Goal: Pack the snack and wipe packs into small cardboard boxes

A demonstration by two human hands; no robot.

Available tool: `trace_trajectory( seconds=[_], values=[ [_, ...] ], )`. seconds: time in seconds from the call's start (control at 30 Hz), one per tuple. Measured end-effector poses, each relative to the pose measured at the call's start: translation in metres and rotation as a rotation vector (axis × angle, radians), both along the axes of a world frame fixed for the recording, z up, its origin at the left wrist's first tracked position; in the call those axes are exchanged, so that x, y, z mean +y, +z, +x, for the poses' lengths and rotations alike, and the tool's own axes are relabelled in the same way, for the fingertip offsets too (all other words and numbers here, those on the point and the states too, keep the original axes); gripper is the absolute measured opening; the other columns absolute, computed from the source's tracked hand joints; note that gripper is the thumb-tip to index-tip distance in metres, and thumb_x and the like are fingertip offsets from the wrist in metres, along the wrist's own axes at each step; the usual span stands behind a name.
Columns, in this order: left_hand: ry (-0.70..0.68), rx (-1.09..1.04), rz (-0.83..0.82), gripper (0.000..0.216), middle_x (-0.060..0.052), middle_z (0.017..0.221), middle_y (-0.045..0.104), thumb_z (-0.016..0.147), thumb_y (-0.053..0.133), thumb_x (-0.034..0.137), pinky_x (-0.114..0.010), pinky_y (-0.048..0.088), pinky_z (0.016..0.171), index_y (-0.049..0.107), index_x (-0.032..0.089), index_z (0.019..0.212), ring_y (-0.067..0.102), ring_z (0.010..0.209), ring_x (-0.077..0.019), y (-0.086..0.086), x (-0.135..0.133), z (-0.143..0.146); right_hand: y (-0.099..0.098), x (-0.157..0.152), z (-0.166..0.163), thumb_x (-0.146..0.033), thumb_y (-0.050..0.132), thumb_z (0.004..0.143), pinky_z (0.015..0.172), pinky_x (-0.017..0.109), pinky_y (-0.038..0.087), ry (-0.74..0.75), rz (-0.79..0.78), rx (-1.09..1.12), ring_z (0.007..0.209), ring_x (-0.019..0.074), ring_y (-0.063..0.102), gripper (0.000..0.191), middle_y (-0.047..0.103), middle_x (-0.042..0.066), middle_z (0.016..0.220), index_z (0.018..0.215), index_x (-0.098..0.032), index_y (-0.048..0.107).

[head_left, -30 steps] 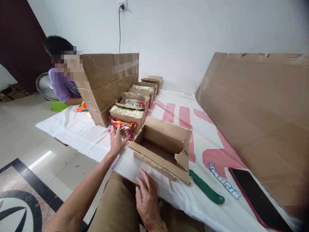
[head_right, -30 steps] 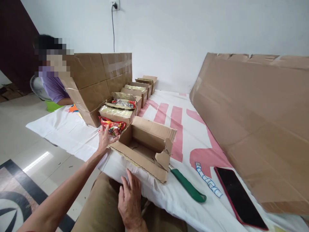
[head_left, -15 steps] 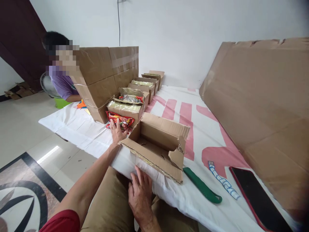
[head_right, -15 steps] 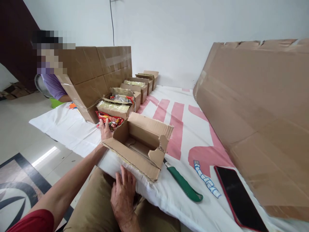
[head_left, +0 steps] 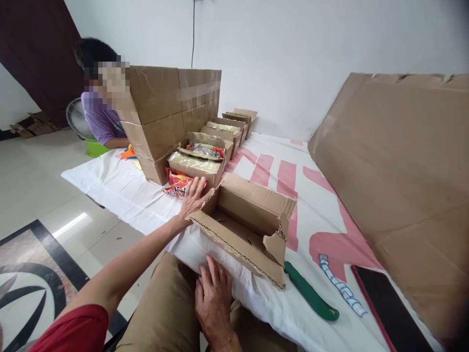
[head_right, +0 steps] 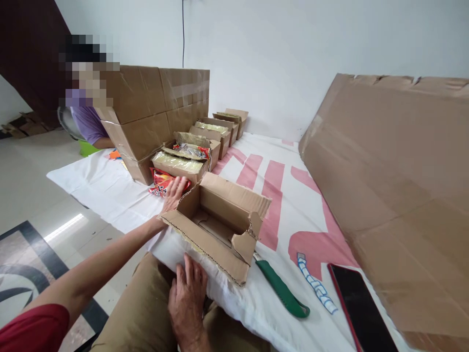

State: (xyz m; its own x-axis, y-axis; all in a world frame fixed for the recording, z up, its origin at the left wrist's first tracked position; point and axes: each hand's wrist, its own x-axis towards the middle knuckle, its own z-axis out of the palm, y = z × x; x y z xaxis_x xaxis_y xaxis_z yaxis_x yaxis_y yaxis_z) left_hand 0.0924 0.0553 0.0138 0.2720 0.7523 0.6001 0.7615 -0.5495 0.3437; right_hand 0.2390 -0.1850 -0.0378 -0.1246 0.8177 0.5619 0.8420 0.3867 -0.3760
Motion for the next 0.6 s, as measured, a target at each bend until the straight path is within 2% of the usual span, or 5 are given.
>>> trace_trajectory(
  seconds=[0.1, 0.17, 0.4, 0.5, 0.6],
  values=[
    [-0.22, 0.209, -0.001, 0.063, -0.01, 0.162, 0.052, 0.092, 0.055, 0.016, -0.06, 0.018, 0.132, 0.054, 0.028, 0.154, 0.036, 0.159, -0.0329, 0.011, 0.018, 0.009, 0.003, -0.001, 0.002, -0.006, 0.053, 0.088, 0.1, 0.053, 0.05, 0.014, -0.02, -0.004, 0.118, 0.0321, 0.063, 0.041, 0.068, 0.014, 0.137, 0.123, -0.022, 0.067],
    [-0.276, 0.303, 0.012, 0.068, -0.009, 0.162, 0.053, 0.091, 0.048, 0.011, -0.059, 0.02, 0.133, 0.049, 0.026, 0.157, 0.039, 0.157, -0.0307, 0.016, 0.027, 0.01, 0.004, -0.001, 0.001, -0.006, 0.053, 0.087, 0.1, 0.052, 0.049, 0.006, -0.023, 0.003, 0.119, 0.0318, 0.063, 0.042, 0.069, 0.013, 0.136, 0.122, -0.022, 0.067],
    [-0.186, 0.41, 0.052, 0.073, -0.011, 0.163, 0.05, 0.09, 0.041, 0.005, -0.063, 0.019, 0.132, 0.043, 0.022, 0.16, 0.034, 0.16, -0.031, 0.023, 0.036, 0.002, 0.008, 0.0, 0.001, -0.004, 0.051, 0.086, 0.098, 0.051, 0.05, -0.006, 0.014, -0.026, 0.116, 0.0312, 0.063, 0.04, 0.07, 0.013, 0.133, 0.119, -0.021, 0.067],
    [-0.178, 0.414, 0.042, 0.071, -0.011, 0.162, 0.051, 0.09, 0.042, 0.007, -0.06, 0.022, 0.132, 0.044, 0.023, 0.16, 0.037, 0.158, -0.0305, 0.026, 0.026, 0.002, 0.008, -0.001, 0.002, -0.003, 0.05, 0.087, 0.1, 0.05, 0.05, 0.002, 0.028, -0.033, 0.118, 0.0305, 0.062, 0.042, 0.069, 0.013, 0.134, 0.121, -0.02, 0.066],
    [-0.126, 0.353, 0.068, 0.064, -0.012, 0.164, 0.048, 0.093, 0.051, 0.017, -0.058, 0.021, 0.132, 0.048, 0.025, 0.157, 0.037, 0.157, -0.033, 0.027, 0.004, -0.002, 0.006, -0.001, 0.003, -0.004, 0.049, 0.09, 0.1, 0.05, 0.049, 0.008, 0.038, -0.051, 0.119, 0.0299, 0.062, 0.041, 0.068, 0.014, 0.136, 0.124, -0.019, 0.066]
  ],
)
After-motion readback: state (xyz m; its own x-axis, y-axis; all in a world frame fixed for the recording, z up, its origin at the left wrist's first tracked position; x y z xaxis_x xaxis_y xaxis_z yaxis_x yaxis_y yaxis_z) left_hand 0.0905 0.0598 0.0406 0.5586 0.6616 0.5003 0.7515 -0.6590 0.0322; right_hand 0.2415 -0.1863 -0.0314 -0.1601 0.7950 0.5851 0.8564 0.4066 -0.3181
